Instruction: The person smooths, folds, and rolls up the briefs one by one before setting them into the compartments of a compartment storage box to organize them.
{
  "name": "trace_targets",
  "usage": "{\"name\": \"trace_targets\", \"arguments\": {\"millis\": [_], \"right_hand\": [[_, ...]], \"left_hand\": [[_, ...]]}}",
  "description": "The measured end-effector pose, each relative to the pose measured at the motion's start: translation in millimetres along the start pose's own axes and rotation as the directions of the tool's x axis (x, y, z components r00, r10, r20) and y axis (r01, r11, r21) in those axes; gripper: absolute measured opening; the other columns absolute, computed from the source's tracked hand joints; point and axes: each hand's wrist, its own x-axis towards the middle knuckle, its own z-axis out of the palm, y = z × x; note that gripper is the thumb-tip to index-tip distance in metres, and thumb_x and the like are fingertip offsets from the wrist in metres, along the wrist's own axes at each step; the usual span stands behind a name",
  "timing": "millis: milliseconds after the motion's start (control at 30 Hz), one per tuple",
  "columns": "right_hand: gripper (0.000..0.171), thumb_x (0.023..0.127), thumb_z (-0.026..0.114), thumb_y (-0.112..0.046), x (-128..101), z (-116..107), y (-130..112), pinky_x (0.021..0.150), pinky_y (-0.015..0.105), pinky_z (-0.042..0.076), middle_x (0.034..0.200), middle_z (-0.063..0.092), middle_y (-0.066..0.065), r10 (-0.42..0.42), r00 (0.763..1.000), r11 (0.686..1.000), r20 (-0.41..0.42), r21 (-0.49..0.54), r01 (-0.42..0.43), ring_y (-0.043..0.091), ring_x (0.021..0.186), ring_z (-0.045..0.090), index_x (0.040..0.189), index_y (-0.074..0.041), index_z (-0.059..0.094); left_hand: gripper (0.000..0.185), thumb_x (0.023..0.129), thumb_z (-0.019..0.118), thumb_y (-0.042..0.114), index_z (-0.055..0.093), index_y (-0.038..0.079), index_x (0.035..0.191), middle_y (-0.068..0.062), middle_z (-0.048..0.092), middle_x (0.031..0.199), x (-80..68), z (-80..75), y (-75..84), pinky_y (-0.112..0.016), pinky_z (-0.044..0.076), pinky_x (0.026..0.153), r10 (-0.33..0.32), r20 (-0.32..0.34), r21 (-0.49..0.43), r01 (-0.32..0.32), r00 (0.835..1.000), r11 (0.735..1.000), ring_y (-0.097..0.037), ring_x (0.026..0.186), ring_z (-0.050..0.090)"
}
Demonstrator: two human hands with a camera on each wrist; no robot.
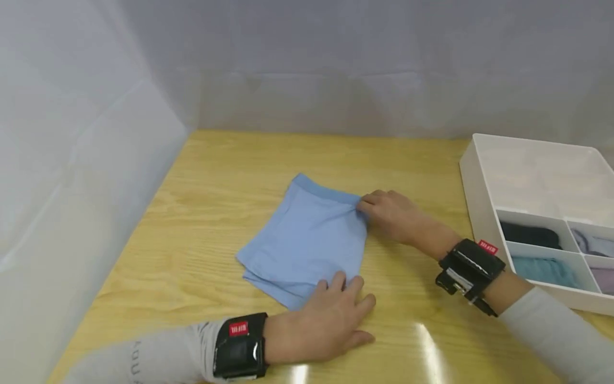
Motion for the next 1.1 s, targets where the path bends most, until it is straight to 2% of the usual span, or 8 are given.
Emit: {"name": "trace_targets", "arguments": {"millis": [167,267,367,467,600,733,900,1100], "right_hand": [[0.021,0.082,0.072,-0.004,-20,-2,-3,0.067,0.043,0.051,0.094,0.063,0.015,0.089,0.991,0.989,0.095,-0.125,-0.077,0.032,0.084,0.062,0.100,-0.002,0.062],[0.017,0.079,0.070,0.000,-40,-9,-11,0.059,0.041,0.049,0.081,0.058,0.012,0.132,0.985,0.983,0.114,-0.147,-0.114,0.028,0.070,0.060,0.090,-0.002,0.058],[0.021,0.076,0.073,0.000,-64,-15,-23,0.052,0.039,0.046,0.075,0.054,0.009,0.153,0.981,0.979,0.115,-0.152,-0.135,0.026,0.063,0.058,0.085,-0.003,0.054],[0.027,0.073,0.077,-0.002,-86,-17,-38,0.051,0.039,0.046,0.078,0.055,0.010,0.175,0.976,0.973,0.128,-0.171,-0.152,0.026,0.066,0.059,0.089,-0.003,0.056],[0.036,0.067,0.080,0.000,-111,-15,-59,0.059,0.040,0.050,0.093,0.056,0.015,0.177,0.977,0.972,0.120,-0.176,-0.154,0.031,0.081,0.059,0.095,0.000,0.058],[0.036,0.062,0.075,0.005,-130,-10,-74,0.060,0.039,0.047,0.093,0.052,0.011,0.091,0.996,0.983,0.006,-0.160,-0.089,0.028,0.078,0.054,0.091,-0.004,0.055],[0.017,0.075,0.050,-0.002,-143,-6,-85,0.061,0.036,0.045,0.084,0.050,0.003,-0.050,0.991,0.992,-0.127,-0.124,0.035,0.021,0.072,0.050,0.091,-0.009,0.053],[0.042,0.103,0.020,-0.017,-148,-2,-87,0.070,0.041,0.049,0.098,0.055,0.005,-0.014,0.983,1.000,-0.183,-0.009,0.012,0.022,0.087,0.053,0.099,-0.009,0.060]], "left_hand": [[0.035,0.091,0.065,0.038,0.054,0.014,0.115,0.000,0.046,0.096,-20.4,4.4,12.9,-0.015,0.039,0.050,0.077,0.052,-0.050,-0.075,0.996,0.996,-0.007,0.066,0.047],[0.025,0.090,0.068,0.024,0.056,0.012,0.109,0.000,0.045,0.093,-33.5,5.7,19.4,-0.014,0.033,0.044,0.078,-0.022,-0.056,-0.079,0.997,0.995,-0.005,0.060,0.042],[0.032,0.086,0.071,0.034,0.058,0.013,0.107,-0.001,0.047,0.095,-39.9,9.8,22.7,-0.018,0.036,0.052,0.012,-0.173,0.111,0.007,0.985,0.994,-0.010,0.069,0.043],[0.036,0.085,0.070,0.041,0.058,0.014,0.106,-0.001,0.049,0.094,-42.8,18.1,21.6,-0.024,0.037,0.058,-0.039,-0.253,0.253,0.105,0.967,0.962,-0.015,0.078,0.045],[0.019,0.086,0.070,0.022,0.055,0.011,0.091,0.000,0.045,0.077,-51.8,29.8,17.1,-0.022,0.034,0.051,-0.067,-0.292,0.287,0.154,0.954,0.945,-0.013,0.066,0.043],[0.024,0.077,0.072,0.010,0.049,0.009,0.076,0.001,0.039,0.064,-67.0,32.4,8.5,-0.021,0.030,0.043,-0.068,-0.367,0.242,0.165,0.928,0.956,-0.010,0.053,0.037],[0.031,0.070,0.075,0.002,0.045,0.008,0.077,0.000,0.037,0.063,-84.7,22.8,-4.1,-0.022,0.035,0.042,-0.168,-0.238,0.128,0.202,0.957,0.971,-0.011,0.053,0.038],[0.027,0.072,0.077,0.005,0.056,0.008,0.088,-0.003,0.046,0.082,-96.6,17.9,-9.7,-0.030,0.041,0.059,-0.182,-0.196,0.095,0.204,0.963,0.974,-0.017,0.073,0.044]]}}
